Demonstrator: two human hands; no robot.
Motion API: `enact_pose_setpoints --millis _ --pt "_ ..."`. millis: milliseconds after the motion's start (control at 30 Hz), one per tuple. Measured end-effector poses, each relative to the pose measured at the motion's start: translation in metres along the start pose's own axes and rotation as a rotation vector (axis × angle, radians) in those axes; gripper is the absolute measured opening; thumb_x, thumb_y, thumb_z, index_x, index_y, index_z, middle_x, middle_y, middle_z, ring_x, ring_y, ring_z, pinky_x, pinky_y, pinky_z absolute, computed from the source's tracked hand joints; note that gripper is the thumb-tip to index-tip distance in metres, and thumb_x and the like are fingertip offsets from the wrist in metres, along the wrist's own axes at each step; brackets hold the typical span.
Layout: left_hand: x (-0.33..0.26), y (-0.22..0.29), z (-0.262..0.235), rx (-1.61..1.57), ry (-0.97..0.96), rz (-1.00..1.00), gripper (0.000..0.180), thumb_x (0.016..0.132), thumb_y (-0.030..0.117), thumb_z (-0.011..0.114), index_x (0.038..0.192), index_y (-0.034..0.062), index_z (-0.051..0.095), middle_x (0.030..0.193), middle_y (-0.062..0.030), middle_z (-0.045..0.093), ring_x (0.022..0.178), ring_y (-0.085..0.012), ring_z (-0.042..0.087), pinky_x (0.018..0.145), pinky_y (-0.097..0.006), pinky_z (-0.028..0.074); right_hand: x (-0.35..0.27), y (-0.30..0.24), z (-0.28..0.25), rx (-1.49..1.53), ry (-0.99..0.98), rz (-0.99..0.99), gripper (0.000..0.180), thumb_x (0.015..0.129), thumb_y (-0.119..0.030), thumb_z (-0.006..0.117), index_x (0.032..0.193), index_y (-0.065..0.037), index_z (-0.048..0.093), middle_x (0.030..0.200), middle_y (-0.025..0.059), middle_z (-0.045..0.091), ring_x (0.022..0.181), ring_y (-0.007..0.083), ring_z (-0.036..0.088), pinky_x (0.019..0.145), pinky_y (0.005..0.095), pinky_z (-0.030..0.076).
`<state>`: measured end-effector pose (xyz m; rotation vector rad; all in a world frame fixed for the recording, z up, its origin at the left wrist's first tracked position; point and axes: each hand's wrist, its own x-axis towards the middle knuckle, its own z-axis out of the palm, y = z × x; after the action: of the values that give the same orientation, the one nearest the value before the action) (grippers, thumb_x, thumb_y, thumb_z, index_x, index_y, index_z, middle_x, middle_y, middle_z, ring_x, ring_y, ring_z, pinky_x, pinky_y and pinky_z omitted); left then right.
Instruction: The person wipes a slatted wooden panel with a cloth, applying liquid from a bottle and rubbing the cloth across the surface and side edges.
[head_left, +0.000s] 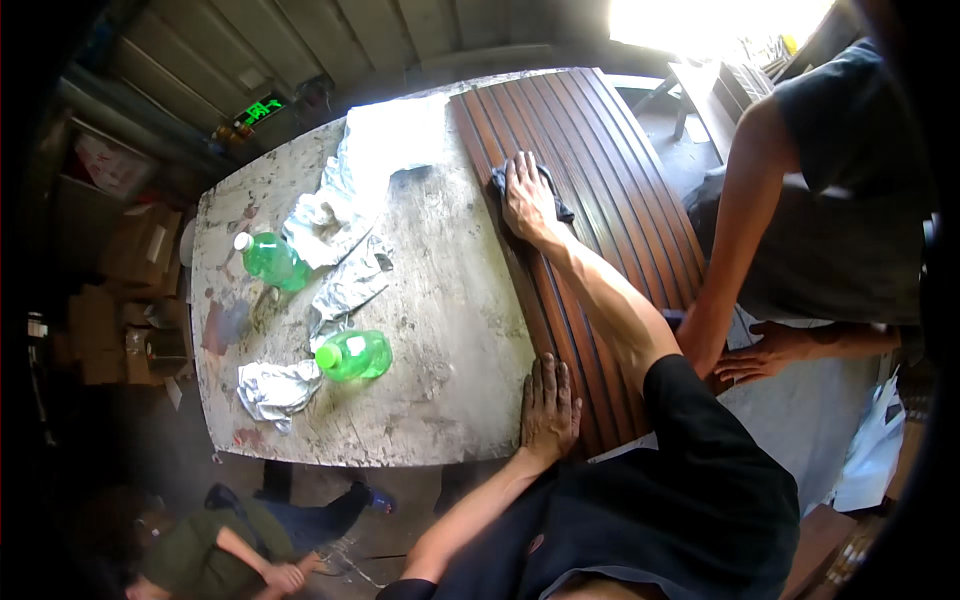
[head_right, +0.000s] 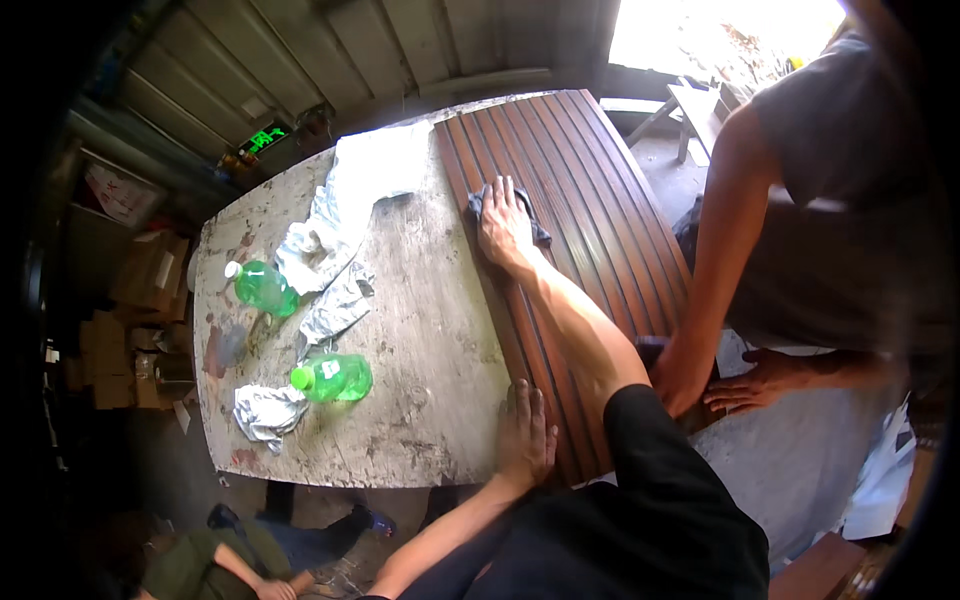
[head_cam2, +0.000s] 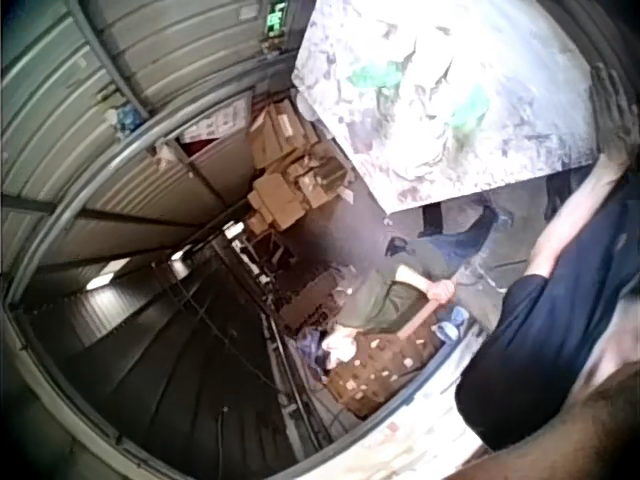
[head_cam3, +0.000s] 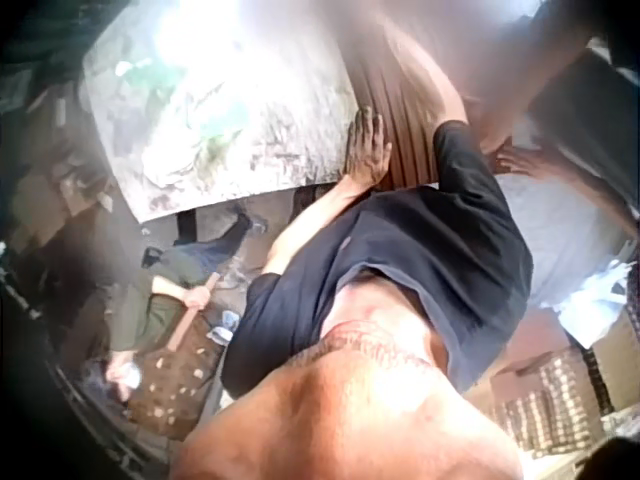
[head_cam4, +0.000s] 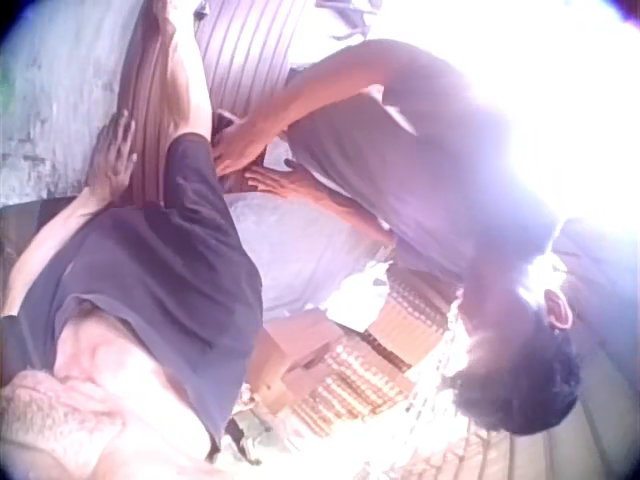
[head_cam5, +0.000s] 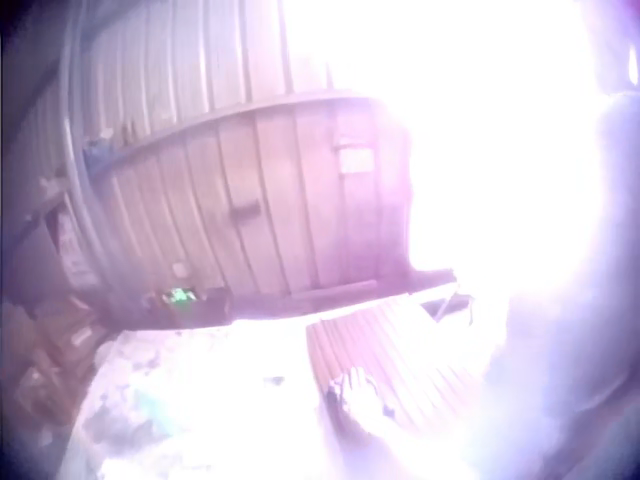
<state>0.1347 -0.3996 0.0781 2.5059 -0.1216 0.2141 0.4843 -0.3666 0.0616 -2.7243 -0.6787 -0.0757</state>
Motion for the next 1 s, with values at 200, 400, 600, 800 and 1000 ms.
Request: enact_pose_setpoints --millis 200,400,600,800,1000 --pt "-0.005 -0.006 0.006 0.028 -0.054 -0.064 0.071 0.096 0.032 0.051 0.152 -0.0052 0.027 0.158 -0.0289 0.022 0.144 -0.0434 0.03 0.116 -0.052 0.026 0.111 0.0 0.024 0.001 0.101 0.049 0.058 0.096 -0.021 0.04 0.145 0.01 0.035 0.156 0.0286 0.028 0.148 0.0415 0.022 0.117 0.0504 0.027" --pt "-0.004 -0.009 0.008 0.101 -0.048 -0.037 0.058 0.101 0.033 0.045 0.147 -0.002 0.039 0.149 -0.0285 0.04 0.13 -0.0411 0.051 0.105 -0.048 0.041 0.208 0.023 0.043 -0.051 0.219 0.082 0.062 0.09 -0.018 0.046 0.142 0.013 0.036 0.153 0.0298 0.032 0.146 0.0412 0.028 0.117 0.0469 0.03" --pt "-0.005 -0.011 0.004 0.293 -0.049 0.018 0.05 0.101 0.023 0.046 0.144 -0.0019 0.041 0.148 -0.0267 0.041 0.13 -0.0354 0.053 0.106 -0.044 0.04 0.232 0.033 0.055 -0.076 0.275 0.051 0.053 0.09 -0.019 0.048 0.134 0.011 0.048 0.149 0.0268 0.041 0.142 0.0392 0.036 0.112 0.0472 0.037" --pt "-0.006 -0.011 0.016 0.177 -0.019 0.017 0.063 0.099 0.034 0.045 0.148 -0.0046 0.036 0.151 -0.0289 0.036 0.134 -0.0394 0.047 0.111 -0.051 0.035 0.182 0.048 0.052 -0.02 0.322 -0.158 0.05 0.088 -0.015 0.051 0.133 0.006 0.05 0.146 0.0251 0.044 0.139 0.0398 0.04 0.109 0.0481 0.04" --pt "-0.001 -0.003 -0.01 -0.047 -0.148 -0.086 0.07 0.097 0.03 0.052 0.152 -0.005 0.027 0.156 -0.0306 0.025 0.142 -0.0474 0.031 0.114 -0.055 0.027 0.017 0.052 0.051 0.016 0.193 -0.568 0.068 0.075 -0.013 0.061 0.139 0.005 0.046 0.149 0.0268 0.039 0.142 0.0478 0.031 0.111 0.0551 0.036"
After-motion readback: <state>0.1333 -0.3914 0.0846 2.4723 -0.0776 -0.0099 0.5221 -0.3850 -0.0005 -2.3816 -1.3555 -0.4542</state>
